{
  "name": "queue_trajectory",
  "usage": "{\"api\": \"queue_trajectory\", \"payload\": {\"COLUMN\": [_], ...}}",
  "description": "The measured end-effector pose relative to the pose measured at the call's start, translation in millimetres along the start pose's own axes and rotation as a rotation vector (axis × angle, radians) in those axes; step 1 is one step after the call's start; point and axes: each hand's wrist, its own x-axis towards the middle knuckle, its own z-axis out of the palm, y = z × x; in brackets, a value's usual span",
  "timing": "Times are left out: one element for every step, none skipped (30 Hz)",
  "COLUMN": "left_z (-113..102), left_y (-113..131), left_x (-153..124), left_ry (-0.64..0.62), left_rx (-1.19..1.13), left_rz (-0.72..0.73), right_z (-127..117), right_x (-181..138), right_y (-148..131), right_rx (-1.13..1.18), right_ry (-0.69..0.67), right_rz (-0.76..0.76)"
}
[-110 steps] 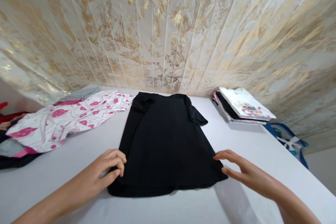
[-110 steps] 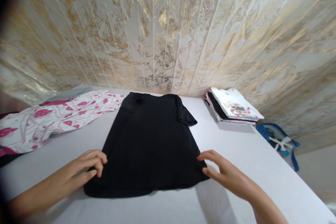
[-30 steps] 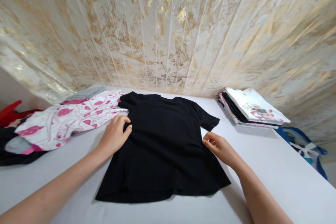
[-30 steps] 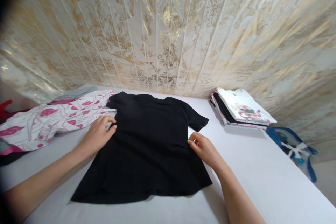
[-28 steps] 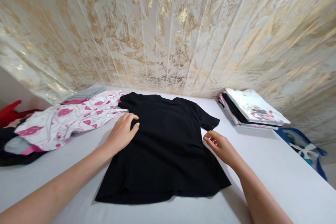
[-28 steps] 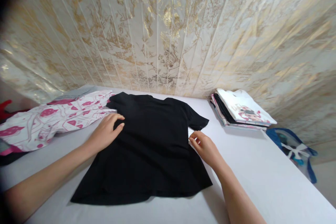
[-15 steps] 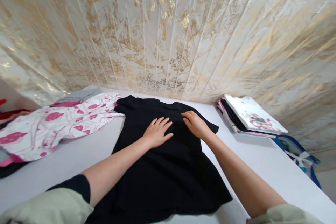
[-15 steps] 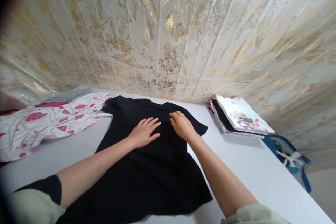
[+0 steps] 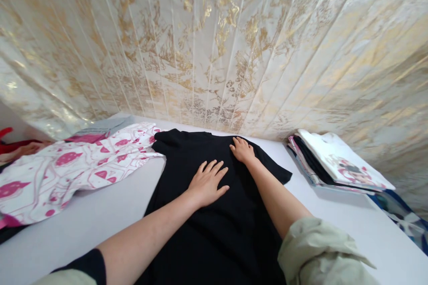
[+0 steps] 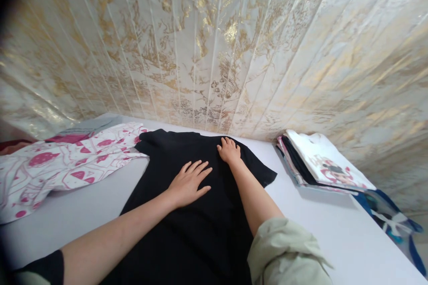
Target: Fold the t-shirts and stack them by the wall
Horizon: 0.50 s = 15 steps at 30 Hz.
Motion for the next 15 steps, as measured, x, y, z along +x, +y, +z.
{"api": "queue_trajectory", "payload": {"left_z": [0.3,0.6,0.8,0.8,0.4,-0.3,-1.2,-2.4,-3.7,-4.8,-5.7,-6.3,-6.6,-6.6,-6.3], "left_y": [0.3,0.5,0.7,0.8,1.1,1.4,1.7,2.1,2.6,3.0,3.3,3.6,3.8,4.0,4.2], "left_x": [0.3,0.9,1.6,2.4,3.1,3.6,3.9,3.9,3.6,3.1,2.5,1.9,1.3,0.7,0.4], "left_ry": [0.0,0.002,0.006,0.009,0.007,0.0,-0.01,-0.018,-0.02,-0.017,-0.01,0.0,0.008,0.013,0.016], "left_rx": [-0.004,-0.007,-0.009,-0.009,-0.007,-0.005,-0.003,-0.001,0.002,0.005,0.009,0.012,0.015,0.016,0.017], "left_rz": [0.004,0.01,0.015,0.018,0.02,0.02,0.021,0.023,0.028,0.037,0.048,0.056,0.063,0.065,0.064], "right_z": [-5.2,-10.2,-14.3,-17.2,-18.6,-18.4,-16.8,-14.2,-11.0,-7.7,-4.9,-2.9,-1.9,-1.9,-2.8], "right_x": [0.5,0.6,0.7,0.8,1.3,2.3,3.8,6.0,8.6,11.7,15.2,18.7,22.2,25.6,28.6], "right_y": [-6.0,-14.1,-24.1,-35.5,-47.9,-60.4,-72.6,-83.6,-93.3,-101.2,-107.5,-112.3,-115.9,-118.7,-121.1], "right_rx": [-0.016,-0.029,-0.035,-0.033,-0.021,-0.004,0.011,0.022,0.029,0.031,0.032,0.031,0.03,0.029,0.027], "right_ry": [0.002,0.008,0.014,0.016,0.009,-0.009,-0.03,-0.047,-0.057,-0.061,-0.058,-0.052,-0.045,-0.039,-0.031], "right_rz": [-0.037,-0.086,-0.146,-0.212,-0.276,-0.331,-0.371,-0.394,-0.401,-0.396,-0.387,-0.379,-0.373,-0.369,-0.367]}}
